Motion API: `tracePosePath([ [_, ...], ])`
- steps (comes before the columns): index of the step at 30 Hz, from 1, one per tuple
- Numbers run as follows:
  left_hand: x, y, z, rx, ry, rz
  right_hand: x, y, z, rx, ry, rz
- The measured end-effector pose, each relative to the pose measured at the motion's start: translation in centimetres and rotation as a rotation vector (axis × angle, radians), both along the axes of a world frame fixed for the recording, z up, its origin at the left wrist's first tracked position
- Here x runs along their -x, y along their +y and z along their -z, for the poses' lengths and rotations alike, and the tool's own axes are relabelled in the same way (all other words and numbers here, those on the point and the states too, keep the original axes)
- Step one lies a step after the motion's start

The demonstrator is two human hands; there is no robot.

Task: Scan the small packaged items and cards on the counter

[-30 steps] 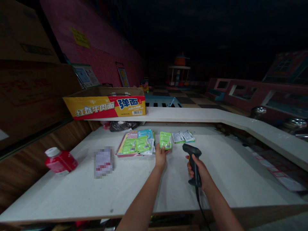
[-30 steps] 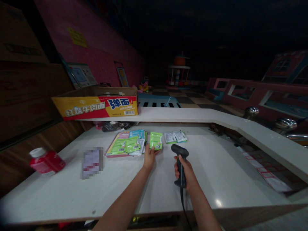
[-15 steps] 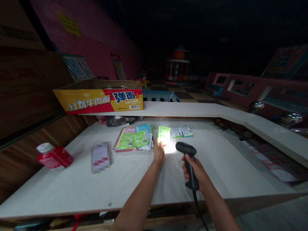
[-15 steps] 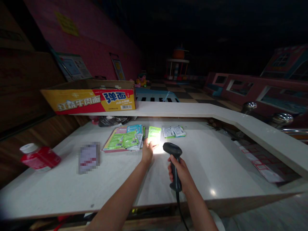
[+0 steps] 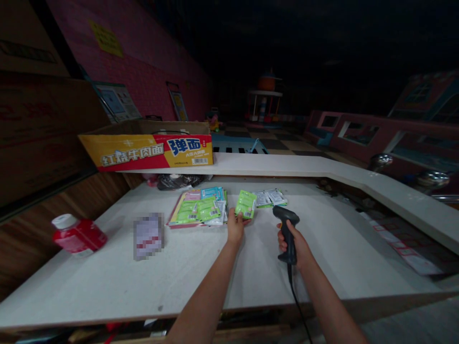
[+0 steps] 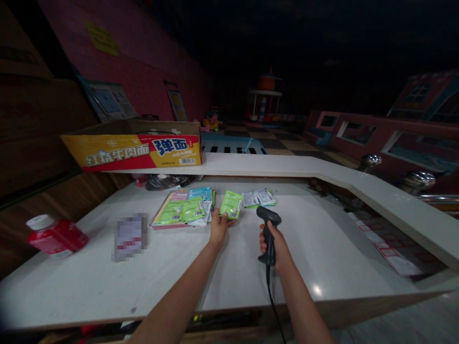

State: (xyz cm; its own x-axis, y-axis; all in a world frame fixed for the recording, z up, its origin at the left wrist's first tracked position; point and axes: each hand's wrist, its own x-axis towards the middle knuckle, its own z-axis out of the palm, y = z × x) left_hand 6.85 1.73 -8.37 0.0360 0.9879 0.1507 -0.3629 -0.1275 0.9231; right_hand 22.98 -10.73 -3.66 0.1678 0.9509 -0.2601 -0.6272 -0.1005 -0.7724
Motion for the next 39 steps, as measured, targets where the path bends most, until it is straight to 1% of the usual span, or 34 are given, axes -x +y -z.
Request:
tracePosePath([
  [6, 0.1, -0.3, -0.7, 0.012, 0.015, 0.002, -2.3, 1.0, 2.1, -0.112, 0.278, -0.018],
  [10, 0.1, -0.4, -1.1, 0.030, 0.021, 0.002, -2.7, 1.4, 3.0, -0.124, 0.365, -0.034],
  [13, -0.5, -0.2, -1.5, 0.077, 0.027, -0.027, -2.8, 1.7, 3.1, -0.126, 0.428, -0.018],
  [16, -2.4, 0.9, -2.1, 0.142, -0.025, -0.046, -2.9, 1.8, 2.8, -0.116, 0.476, -0.014],
  [20, -6.1, 3.4, -3.1, 0.261, -0.140, -0.048, -2.9, 1.8, 2.5, -0.101, 0.499, -0.001],
  [23, -8.8, 5.1, -3.6, 0.315, -0.150, -0.096, -2.7, 1.8, 2.3, -0.098, 0.482, 0.010],
  [26, -10.5, 5.8, -3.3, 0.344, -0.092, -0.105, -2.5, 1.8, 2.1, -0.101, 0.462, 0.014],
  [30, -10.6, 5.7, -2.4, 0.371, -0.020, -0.083, -2.3, 1.7, 1.9, -0.101, 0.452, 0.029],
  [33, -9.8, 5.3, -2.0, 0.352, 0.177, -0.062, -2.4, 1.7, 1.9, -0.100, 0.428, 0.020],
  [36, -8.9, 5.0, -2.1, 0.308, 0.417, -0.037, -2.6, 1.8, 1.9, -0.095, 0.416, 0.010],
  [39, -8.3, 4.5, -2.7, 0.304, 0.502, -0.001, -2.7, 1.8, 2.0, -0.097, 0.422, 0.010],
])
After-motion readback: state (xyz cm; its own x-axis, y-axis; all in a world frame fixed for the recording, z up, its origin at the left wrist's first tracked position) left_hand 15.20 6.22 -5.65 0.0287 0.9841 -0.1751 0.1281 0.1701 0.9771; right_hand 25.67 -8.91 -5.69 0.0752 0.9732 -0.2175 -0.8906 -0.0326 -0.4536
